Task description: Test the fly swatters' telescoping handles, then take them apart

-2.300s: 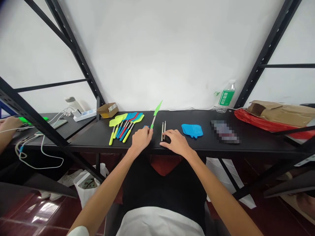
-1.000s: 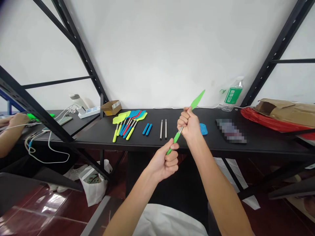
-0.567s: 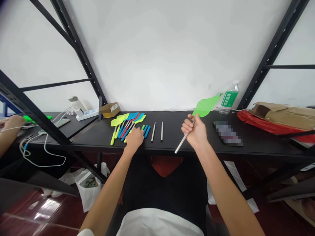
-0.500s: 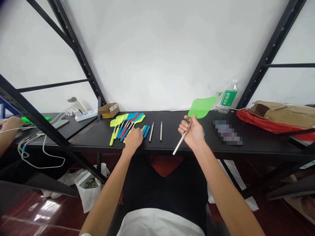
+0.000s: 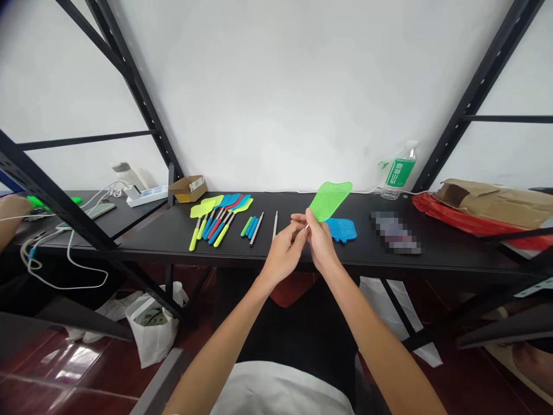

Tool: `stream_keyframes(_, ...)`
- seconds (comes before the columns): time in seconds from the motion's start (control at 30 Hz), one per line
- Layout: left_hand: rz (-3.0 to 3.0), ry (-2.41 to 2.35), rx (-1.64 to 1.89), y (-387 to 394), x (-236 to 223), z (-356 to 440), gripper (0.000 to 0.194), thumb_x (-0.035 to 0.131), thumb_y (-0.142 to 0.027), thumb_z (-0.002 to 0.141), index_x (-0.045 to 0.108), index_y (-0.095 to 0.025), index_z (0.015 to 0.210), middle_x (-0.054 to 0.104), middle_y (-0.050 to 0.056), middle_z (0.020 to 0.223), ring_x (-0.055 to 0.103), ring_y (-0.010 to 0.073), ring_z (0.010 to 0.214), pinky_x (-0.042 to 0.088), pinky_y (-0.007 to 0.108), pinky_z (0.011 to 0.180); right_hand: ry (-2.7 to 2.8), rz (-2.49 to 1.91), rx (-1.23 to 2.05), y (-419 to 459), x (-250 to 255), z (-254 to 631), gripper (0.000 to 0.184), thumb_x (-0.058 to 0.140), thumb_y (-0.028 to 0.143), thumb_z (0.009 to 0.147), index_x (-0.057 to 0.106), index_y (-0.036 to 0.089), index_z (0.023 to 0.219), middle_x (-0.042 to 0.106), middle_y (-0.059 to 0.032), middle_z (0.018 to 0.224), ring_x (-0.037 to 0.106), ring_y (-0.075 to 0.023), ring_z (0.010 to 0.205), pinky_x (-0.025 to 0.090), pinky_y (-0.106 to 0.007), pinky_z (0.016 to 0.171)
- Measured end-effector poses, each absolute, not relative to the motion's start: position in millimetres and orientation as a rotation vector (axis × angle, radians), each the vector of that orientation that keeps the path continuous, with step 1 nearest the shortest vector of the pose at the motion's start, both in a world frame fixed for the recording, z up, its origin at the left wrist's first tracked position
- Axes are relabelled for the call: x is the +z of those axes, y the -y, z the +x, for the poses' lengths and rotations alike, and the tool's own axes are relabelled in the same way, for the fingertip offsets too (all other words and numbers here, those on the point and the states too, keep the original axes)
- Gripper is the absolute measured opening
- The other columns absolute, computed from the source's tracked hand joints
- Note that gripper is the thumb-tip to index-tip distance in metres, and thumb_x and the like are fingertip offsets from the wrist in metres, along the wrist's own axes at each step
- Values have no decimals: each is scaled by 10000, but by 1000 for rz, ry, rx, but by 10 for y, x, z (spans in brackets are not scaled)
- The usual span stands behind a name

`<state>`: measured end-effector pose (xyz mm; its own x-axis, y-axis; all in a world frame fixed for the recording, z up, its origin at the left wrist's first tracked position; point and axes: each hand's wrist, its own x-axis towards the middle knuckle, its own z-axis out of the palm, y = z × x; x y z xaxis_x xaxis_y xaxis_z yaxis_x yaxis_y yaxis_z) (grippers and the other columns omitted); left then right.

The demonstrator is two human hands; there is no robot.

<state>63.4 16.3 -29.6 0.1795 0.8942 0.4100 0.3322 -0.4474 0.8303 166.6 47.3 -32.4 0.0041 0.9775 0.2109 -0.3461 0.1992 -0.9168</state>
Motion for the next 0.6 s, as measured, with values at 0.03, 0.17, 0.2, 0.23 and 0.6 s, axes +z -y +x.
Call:
stream_keyframes(0.03, 1906, -1182, 1229, -155, -274, 628, 277, 422, -387, 1006, 639, -230, 1073, 697, 44, 913, 638, 197, 806, 439, 267, 693, 1085, -831, 1145, -483, -333, 1692, 517, 635, 705, 828, 757, 205, 865, 731, -83, 851, 680, -228, 820, 549, -330, 717)
stream_keyframes(0.17, 2021, -1288, 1179, -162, -178, 618, 308, 385, -379, 1014, 658, -236, 1008, 658, 23, 810, 581, 178, 700, 385, 264, 655, 1293, -900, 992, -502, -358, 1761, 562, 496, 729, 899, 771, 240, 865, 728, -61, 821, 683, -230, 831, 547, -342, 760)
stream_keyframes(0.2, 2042, -1280, 1188, -171, -167, 629, 319, 382, -379, 1015, 657, -229, 954, 638, 15, 774, 560, 168, 672, 370, 259, 645, 1336, -911, 978, -506, -357, 1775, 568, 479, 728, 908, 772, 242, 861, 730, -59, 838, 682, -228, 848, 544, -341, 780)
stream_keyframes(0.23, 2048, -1251, 1203, -177, -166, 646, 327, 385, -380, 1014, 647, -221, 900, 614, 7, 737, 536, 156, 645, 356, 251, 631, 1362, -927, 970, -516, -351, 1795, 565, 483, 721, 909, 771, 238, 848, 733, -61, 859, 681, -228, 865, 541, -337, 791)
stream_keyframes(0.6, 1936, -1495, 963, -557, -373, 485, 350, 344, -362, 1016, 643, -186, 965, 696, 49, 780, 675, 178, 757, 474, 256, 683, 1220, -1319, 1011, -915, -277, 2852, 452, 518, 515, 897, 607, 166, 624, 446, 15, 475, 394, -95, 395, 279, -198, 367)
